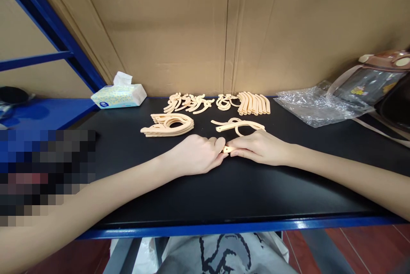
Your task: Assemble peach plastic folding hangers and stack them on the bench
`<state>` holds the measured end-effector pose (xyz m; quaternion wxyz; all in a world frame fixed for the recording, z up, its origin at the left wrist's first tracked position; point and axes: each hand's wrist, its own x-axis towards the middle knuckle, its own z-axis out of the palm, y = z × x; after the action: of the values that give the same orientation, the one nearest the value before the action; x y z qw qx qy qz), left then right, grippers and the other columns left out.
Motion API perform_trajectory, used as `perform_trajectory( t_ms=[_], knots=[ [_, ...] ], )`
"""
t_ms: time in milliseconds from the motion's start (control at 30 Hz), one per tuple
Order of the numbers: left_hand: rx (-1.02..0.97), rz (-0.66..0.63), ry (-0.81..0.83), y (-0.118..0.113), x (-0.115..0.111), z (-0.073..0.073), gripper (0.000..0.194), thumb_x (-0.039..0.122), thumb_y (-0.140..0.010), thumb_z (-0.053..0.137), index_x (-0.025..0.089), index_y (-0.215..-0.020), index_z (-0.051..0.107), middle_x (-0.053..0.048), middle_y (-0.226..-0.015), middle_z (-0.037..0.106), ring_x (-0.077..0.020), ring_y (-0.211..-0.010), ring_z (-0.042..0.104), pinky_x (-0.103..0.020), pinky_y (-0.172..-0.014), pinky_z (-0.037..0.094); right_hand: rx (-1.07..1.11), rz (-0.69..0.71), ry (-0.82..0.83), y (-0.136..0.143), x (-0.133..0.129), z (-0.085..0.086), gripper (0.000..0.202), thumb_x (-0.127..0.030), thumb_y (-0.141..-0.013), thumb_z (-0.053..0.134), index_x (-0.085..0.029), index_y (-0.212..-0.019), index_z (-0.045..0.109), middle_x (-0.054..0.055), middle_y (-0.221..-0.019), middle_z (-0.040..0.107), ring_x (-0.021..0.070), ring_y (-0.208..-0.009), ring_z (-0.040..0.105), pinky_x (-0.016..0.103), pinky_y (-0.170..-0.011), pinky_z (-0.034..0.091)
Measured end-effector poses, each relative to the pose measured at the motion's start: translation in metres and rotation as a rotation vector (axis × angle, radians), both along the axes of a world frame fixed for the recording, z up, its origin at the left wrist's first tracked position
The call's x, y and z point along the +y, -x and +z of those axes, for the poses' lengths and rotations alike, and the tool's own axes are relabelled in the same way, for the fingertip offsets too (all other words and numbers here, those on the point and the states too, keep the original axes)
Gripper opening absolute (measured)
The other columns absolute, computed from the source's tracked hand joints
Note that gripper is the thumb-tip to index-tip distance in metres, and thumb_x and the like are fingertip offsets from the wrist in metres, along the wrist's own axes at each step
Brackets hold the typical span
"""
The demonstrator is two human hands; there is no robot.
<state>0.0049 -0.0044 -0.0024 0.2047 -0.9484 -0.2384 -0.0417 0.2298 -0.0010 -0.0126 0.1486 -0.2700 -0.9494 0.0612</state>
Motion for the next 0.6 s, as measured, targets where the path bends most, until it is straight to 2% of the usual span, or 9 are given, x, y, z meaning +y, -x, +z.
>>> perform_trajectory(
  t_ms=[200,600],
  knots=[
    [-0.032,-0.028,-0.061,0.0008,0.0002,-0.0015,0.025,0.029,-0.098,0.03,0.016,-0.083,0.045,-0.001,-0.064,0.058,-0.0184,-0.05,0.061,-0.03,-0.043,0.032,0.022,0.0,0.103,0.0011,-0.0001,0.0042,0.038,-0.041,-0.099,0.033,-0.019,-0.097,0.064,0.002,-0.082,0.068,0.0137,-0.07,0.058,0.025,-0.064,0.039],
    [-0.059,-0.057,-0.095,0.0026,-0.0012,-0.0014,0.026,0.036,-0.097,0.035,0.016,-0.081,0.045,0.0,-0.066,0.06,-0.0168,-0.053,0.062,-0.029,-0.044,0.034,0.006,-0.006,0.117,0.0029,-0.0003,0.0062,0.039,-0.043,-0.099,0.032,-0.02,-0.096,0.064,0.001,-0.077,0.066,0.0124,-0.065,0.054,0.025,-0.06,0.034]
  ],
)
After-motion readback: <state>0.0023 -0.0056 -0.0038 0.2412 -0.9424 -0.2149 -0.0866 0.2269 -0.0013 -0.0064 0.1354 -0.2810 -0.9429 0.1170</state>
